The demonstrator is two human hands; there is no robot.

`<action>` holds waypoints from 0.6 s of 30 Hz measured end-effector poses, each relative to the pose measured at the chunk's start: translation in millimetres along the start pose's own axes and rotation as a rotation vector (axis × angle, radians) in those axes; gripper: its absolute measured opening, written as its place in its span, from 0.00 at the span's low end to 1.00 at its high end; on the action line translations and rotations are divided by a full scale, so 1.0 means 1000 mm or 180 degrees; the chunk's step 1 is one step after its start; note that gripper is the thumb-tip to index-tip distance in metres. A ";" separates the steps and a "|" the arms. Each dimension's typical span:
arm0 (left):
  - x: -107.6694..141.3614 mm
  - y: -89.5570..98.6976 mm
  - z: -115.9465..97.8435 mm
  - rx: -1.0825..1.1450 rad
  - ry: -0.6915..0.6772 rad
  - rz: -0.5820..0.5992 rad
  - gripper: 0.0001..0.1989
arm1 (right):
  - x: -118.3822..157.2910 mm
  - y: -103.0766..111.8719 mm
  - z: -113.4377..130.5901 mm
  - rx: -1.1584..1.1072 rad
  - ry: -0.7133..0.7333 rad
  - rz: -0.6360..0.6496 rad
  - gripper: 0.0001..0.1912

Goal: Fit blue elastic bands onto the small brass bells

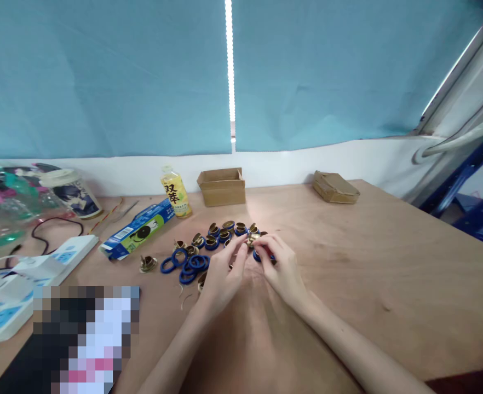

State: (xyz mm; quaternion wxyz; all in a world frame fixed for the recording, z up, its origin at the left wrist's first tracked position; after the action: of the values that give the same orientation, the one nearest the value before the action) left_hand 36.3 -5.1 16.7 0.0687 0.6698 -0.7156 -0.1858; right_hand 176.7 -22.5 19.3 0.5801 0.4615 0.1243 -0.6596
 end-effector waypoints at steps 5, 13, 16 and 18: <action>-0.005 -0.002 0.009 0.0814 0.0465 0.0282 0.18 | 0.006 -0.011 0.009 0.0205 0.0404 0.0451 0.12; -0.010 -0.003 0.024 0.1498 0.1153 0.0472 0.18 | 0.014 -0.021 0.015 0.0192 0.0465 0.0959 0.03; -0.009 -0.001 0.023 0.1585 0.1185 0.0426 0.17 | 0.013 -0.018 0.013 0.0145 0.0327 0.0934 0.02; -0.008 0.000 0.022 0.1646 0.1185 0.0417 0.16 | 0.009 -0.014 0.014 0.0153 0.0345 0.0885 0.01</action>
State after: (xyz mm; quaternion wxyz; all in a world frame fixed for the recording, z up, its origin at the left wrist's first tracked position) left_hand 29.5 6.5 -2.2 0.0379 0.6400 -0.7559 0.1327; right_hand 158.6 -34.3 14.7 0.6471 0.5230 0.0745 -0.5497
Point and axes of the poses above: each hand's wrist, its own x-axis away from the middle knuckle, its own y-axis out of the back of the hand, z = x × y, the point moved 5 cm from there along -x, towards the middle knuckle, and after that the axes turned 10 degrees about y, right-handed, at the moved point
